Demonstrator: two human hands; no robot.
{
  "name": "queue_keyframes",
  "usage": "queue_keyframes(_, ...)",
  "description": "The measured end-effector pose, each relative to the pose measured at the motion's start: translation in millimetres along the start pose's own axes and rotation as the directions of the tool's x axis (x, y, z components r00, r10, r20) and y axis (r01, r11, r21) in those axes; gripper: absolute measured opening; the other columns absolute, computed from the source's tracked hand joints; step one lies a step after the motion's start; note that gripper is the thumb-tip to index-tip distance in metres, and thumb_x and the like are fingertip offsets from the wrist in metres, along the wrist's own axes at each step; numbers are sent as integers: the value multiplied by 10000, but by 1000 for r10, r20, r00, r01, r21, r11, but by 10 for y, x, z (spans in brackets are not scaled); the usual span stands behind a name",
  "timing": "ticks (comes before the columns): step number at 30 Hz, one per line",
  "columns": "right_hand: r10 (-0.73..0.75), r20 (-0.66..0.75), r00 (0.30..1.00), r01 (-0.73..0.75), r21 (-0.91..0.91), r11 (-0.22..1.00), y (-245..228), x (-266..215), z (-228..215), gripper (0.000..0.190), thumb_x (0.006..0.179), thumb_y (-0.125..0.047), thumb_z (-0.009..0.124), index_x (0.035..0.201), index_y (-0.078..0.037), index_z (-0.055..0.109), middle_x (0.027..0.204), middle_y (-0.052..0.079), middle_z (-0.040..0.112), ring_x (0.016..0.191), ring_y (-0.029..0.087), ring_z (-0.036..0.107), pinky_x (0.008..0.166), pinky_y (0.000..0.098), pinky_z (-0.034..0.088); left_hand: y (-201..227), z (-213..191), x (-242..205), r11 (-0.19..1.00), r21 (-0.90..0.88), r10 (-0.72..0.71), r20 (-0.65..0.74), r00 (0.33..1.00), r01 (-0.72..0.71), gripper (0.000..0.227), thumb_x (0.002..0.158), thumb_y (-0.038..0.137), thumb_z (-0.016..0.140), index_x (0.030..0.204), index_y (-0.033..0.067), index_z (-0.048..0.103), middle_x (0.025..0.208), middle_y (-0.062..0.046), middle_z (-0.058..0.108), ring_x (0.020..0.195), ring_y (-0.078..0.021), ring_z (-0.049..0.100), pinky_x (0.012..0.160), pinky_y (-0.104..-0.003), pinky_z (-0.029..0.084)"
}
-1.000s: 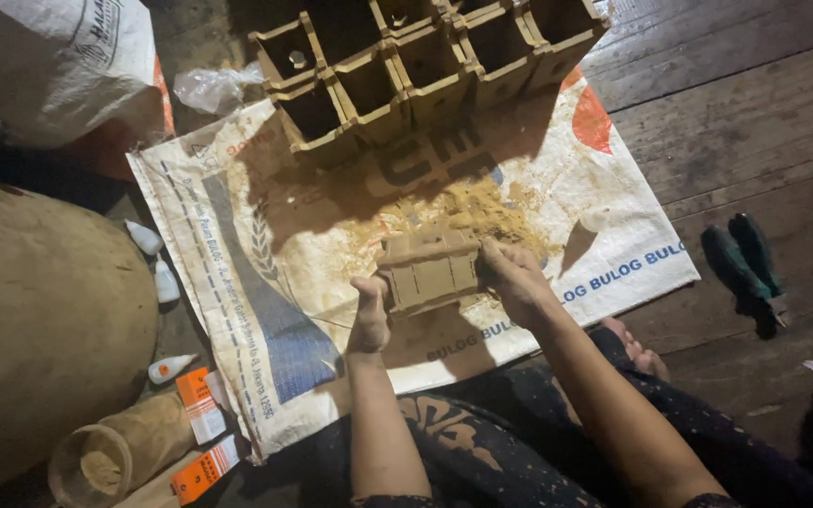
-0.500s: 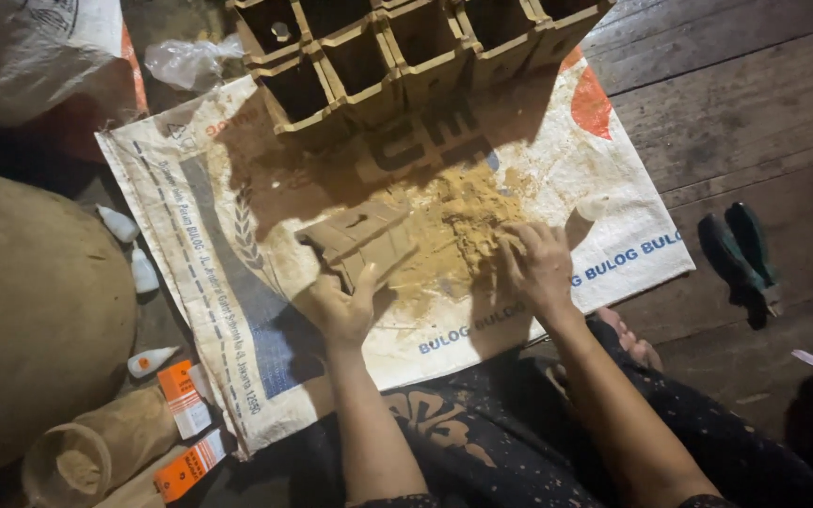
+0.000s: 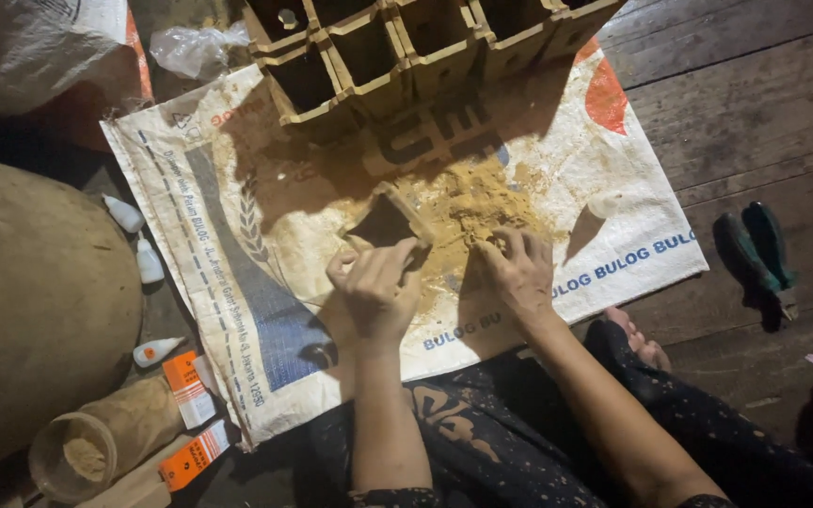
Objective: The person assembles a small wooden box by hand, applying glue to the edges and pressing the pieces together. The person then rubs sawdust over the glued joints to fill gaps and smooth the surface.
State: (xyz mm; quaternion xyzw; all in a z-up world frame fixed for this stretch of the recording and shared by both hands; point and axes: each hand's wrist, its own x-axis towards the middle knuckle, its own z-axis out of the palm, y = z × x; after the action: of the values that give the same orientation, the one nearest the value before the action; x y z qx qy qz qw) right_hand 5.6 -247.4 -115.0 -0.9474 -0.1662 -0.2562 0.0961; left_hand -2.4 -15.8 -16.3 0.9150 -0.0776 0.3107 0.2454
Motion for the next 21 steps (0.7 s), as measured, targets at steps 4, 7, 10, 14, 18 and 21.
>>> queue_keyframes(4,6,2,1000,-6,36,999,-17,21,-70,58,866,-314,757,845,-310,703,1025,-47,600,1036,226,560,853,350,414,40,155,-54,999,33,18,15,1000,-19,385,636,63,736,937,302,753,742,112,650,700,-88,606,939,-344,372)
queue_keyframes(7,48,21,999,-49,55,997,5,-14,-51,135,804,-314,789,776,-256,671,1010,-62,602,1036,218,560,858,371,428,215,48,127,1000,-28,3,1,1000,-3,374,651,60,769,941,294,750,773,107,660,760,-96,627,960,-360,373)
queue_keyframes(10,117,128,985,-135,143,980,-36,113,-257,80,827,-275,798,855,-249,728,1058,-39,632,1048,241,567,861,380,434,265,-94,318,981,-182,-76,-83,994,60,427,696,251,833,1107,245,719,1008,27,696,934,-183,642,958,-386,388)
queue_keyframes(14,333,250,909,-415,612,673,-174,309,-490,61,905,-170,802,929,-153,748,998,51,728,995,277,682,878,379,512,88,-66,239,790,-536,-397,-82,914,295,688,961,590,530,1444,105,466,1449,-166,518,1364,-289,471,1176,-462,279)
queue_keyframes(18,427,442,789,-551,816,175,-590,669,-973,57,942,-43,727,995,-22,730,1061,182,765,1028,286,739,898,400,580,-70,114,182,738,-607,-383,-15,924,296,775,1021,644,401,1425,-14,470,1368,-251,569,1323,-367,534,1135,-482,372)
queue_keyframes(21,468,497,731,-607,787,113,-757,785,-1158,114,966,-70,706,1047,5,734,1055,202,778,1017,232,732,879,384,590,-39,26,212,744,-580,-372,51,927,330,735,1002,580,461,1359,-57,551,1266,-267,631,1210,-412,612,1054,-456,461)
